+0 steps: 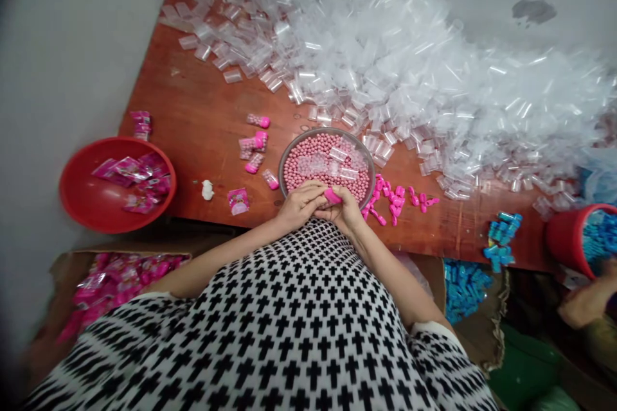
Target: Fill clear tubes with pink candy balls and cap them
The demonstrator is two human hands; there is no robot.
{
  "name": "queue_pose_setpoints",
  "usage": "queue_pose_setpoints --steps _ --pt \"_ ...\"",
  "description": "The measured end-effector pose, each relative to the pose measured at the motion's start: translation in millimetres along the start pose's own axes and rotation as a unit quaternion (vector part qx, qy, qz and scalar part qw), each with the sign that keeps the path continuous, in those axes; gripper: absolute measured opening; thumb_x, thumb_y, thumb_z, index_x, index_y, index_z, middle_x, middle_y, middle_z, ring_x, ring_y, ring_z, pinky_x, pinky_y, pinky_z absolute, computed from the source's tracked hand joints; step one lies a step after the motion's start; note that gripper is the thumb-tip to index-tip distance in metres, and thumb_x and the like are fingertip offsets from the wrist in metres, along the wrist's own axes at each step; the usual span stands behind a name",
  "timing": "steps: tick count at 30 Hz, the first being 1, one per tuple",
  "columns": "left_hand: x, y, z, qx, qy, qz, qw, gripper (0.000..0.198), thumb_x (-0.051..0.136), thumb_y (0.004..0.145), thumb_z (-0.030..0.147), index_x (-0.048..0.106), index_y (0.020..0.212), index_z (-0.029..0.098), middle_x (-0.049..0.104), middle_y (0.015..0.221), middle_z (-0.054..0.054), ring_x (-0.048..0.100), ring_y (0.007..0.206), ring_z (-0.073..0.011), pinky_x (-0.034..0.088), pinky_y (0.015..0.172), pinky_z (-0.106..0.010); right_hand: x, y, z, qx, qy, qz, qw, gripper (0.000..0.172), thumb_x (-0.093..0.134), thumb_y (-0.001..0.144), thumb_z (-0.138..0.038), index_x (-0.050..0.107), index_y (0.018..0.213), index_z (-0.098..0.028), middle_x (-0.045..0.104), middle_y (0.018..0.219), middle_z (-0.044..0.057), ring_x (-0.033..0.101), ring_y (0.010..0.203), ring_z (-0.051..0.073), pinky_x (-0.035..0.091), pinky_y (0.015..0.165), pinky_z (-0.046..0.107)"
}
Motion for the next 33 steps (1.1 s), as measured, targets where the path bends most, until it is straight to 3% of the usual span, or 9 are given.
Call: queue_pose_setpoints --steps 6,10,14,16,19,23,26,29,33 --pt "-21.5 -6 -52 -0.109 -0.066 0.034 0.991 0.038 0.054 0.085 0.044 0.069 0.107 0.017 0.069 0.112 -0.009 0.061 0.107 -0.0211 0.046 0.097 -0.039 22 14 7 0.071 -0.029 -0.049 0.996 0.040 0.055 0.078 -0.058 0.060 0.088 -0.020 0.070 0.078 0.006 0.068 0.074 0.018 0.061 0.067 0.034" --pt "-87.4 -14 -105 -0.172 -0.024 0.136 0.975 0.048 0.055 0.083 0.051 0.065 0.114 0.016 0.067 0.117 -0.008 0.061 0.108 -0.0225 0.047 0.095 -0.038 8 13 -14 0.012 -0.064 -0.038 0.997 0.046 0.049 0.081 -0.064 0.061 0.094 -0.021 0.069 0.102 0.009 0.068 0.089 0.020 0.060 0.066 0.033" --pt "-143.5 -10 -123 -0.124 0.186 0.170 0.960 0.050 0.044 0.090 0.051 0.063 0.115 0.013 0.066 0.116 -0.009 0.055 0.111 -0.0265 0.039 0.102 -0.049 -34 7 -30 -0.044 -0.060 0.026 0.997 0.035 0.063 0.078 -0.052 0.064 0.090 -0.020 0.070 0.103 0.008 0.069 0.080 0.016 0.059 0.062 0.026" --pt "-137.7 0 -121 -0.092 0.227 0.133 0.960 0.041 0.047 0.091 0.042 0.063 0.116 0.014 0.063 0.120 -0.010 0.048 0.119 -0.0280 0.030 0.108 -0.050 -52 5 -30 -0.047 -0.066 0.050 0.995 0.031 0.070 0.073 -0.045 0.065 0.090 -0.020 0.070 0.100 0.007 0.068 0.074 0.013 0.058 0.059 0.022" --pt "-92.6 22 -112 -0.074 0.289 0.016 0.954 0.034 0.047 0.090 0.026 0.061 0.119 0.017 0.062 0.119 -0.012 0.049 0.116 -0.0269 0.035 0.104 -0.046 -75 3 -29 -0.059 -0.078 0.086 0.992 0.032 0.075 0.068 -0.041 0.066 0.089 -0.019 0.071 0.096 0.006 0.067 0.071 0.011 0.056 0.056 0.019" --pt "-44.5 48 -111 -0.127 0.419 -0.092 0.894 0.047 0.050 0.087 0.027 0.047 0.131 0.010 0.055 0.125 -0.019 0.051 0.112 -0.0324 0.041 0.094 -0.046 -99 -4 -28 -0.076 -0.069 0.131 0.986 0.035 0.077 0.064 -0.042 0.066 0.088 -0.019 0.072 0.089 0.004 0.065 0.065 0.009 0.055 0.054 0.018" --pt "-28.8 59 -116 -0.152 0.430 -0.144 0.878 0.038 0.058 0.082 0.026 0.056 0.116 0.010 0.056 0.119 -0.019 0.051 0.110 -0.0319 0.043 0.091 -0.042 -110 -10 -25 -0.088 -0.062 0.150 0.983 0.036 0.078 0.062 -0.044 0.066 0.086 -0.019 0.071 0.086 0.003 0.063 0.064 0.009 0.054 0.054 0.019" --pt "-30.9 63 -118 -0.156 0.387 -0.140 0.898 0.014 0.061 0.078 0.019 0.059 0.091 0.015 0.059 0.104 -0.013 0.055 0.099 -0.0257 0.044 0.086 -0.036 -113 -10 -21 -0.099 -0.070 0.148 0.982 0.036 0.075 0.064 -0.046 0.065 0.085 -0.019 0.070 0.084 0.002 0.062 0.065 0.009 0.053 0.055 0.020" --pt "-50.7 59 -104 -0.145 0.302 -0.049 0.941 0.011 0.065 0.071 0.015 0.054 0.072 0.018 0.058 0.081 -0.004 0.054 0.081 -0.0189 0.044 0.078 -0.031 -95 2 -14 -0.107 -0.105 0.124 0.981 0.033 0.071 0.068 -0.046 0.064 0.086 -0.019 0.068 0.084 0.003 0.061 0.068 0.011 0.053 0.057 0.023"
Point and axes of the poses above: each hand's wrist, its own y-axis towards the middle knuckle, its own x-axis out of the palm, z = x × y, the point moved 10 cm from there along y, towards the middle knuckle
